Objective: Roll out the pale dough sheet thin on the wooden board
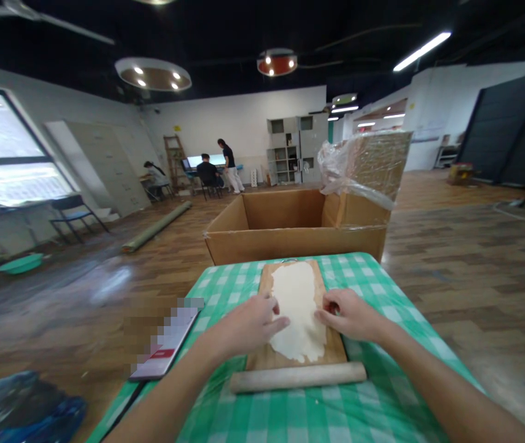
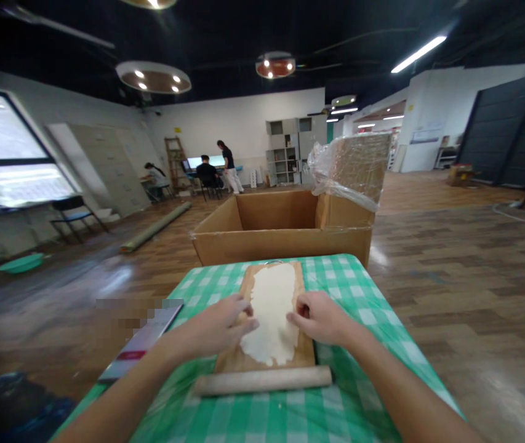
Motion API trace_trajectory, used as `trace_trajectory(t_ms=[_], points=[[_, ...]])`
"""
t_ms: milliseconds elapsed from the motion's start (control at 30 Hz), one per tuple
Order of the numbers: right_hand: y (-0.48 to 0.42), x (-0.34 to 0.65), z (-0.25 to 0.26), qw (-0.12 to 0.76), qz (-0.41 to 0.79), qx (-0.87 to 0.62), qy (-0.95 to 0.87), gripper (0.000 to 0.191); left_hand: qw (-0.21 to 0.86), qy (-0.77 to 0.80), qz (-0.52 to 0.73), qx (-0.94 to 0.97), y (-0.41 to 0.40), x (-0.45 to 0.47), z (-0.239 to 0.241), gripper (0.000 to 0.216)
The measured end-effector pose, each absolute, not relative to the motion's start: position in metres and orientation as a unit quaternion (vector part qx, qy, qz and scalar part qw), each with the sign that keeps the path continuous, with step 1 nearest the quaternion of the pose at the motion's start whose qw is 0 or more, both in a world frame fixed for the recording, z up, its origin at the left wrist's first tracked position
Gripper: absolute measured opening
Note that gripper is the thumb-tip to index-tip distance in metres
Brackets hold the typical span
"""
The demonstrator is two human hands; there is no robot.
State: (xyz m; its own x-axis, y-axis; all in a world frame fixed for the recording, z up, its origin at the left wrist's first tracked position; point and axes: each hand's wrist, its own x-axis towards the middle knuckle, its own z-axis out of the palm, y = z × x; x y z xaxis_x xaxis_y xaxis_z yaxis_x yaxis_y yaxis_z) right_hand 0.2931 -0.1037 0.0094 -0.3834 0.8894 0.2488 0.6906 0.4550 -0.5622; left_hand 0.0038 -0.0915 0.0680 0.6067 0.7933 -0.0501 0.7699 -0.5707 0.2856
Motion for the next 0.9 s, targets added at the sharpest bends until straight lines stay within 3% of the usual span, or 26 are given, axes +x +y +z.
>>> trace_trajectory(t_ms=[100, 233, 367, 500, 700, 900], points=[[-0.093, 0.294, -0.004, 0.334, 0.102, -0.508, -0.788, 0.021, 0.074, 0.428, 0.049, 0.899, -0.047, 0.035, 0.048, 0.035], [-0.082, 0.294, -0.019, 0.362, 0.038, -0.529, -0.766, 0.038, -0.012, 0.415, 0.083, 0.906, 0.004, 0.059, 0.018, 0.043], [-0.070, 0.297, -0.023, 0.307, 0.003, -0.557, -0.772, 0.049, -0.031, 0.417, 0.108, 0.902, 0.026, 0.057, -0.003, 0.053], [-0.038, 0.292, -0.017, 0.225, -0.003, -0.518, -0.826, 0.048, -0.018, 0.422, 0.128, 0.897, 0.031, 0.048, -0.019, 0.056], [0.031, 0.250, -0.025, 0.222, -0.066, -0.468, -0.853, 0.049, -0.057, 0.399, 0.161, 0.901, 0.038, 0.044, -0.034, 0.055], [0.050, 0.231, -0.049, 0.161, -0.133, -0.406, -0.889, 0.044, -0.082, 0.414, 0.121, 0.898, 0.040, 0.043, -0.038, 0.055]])
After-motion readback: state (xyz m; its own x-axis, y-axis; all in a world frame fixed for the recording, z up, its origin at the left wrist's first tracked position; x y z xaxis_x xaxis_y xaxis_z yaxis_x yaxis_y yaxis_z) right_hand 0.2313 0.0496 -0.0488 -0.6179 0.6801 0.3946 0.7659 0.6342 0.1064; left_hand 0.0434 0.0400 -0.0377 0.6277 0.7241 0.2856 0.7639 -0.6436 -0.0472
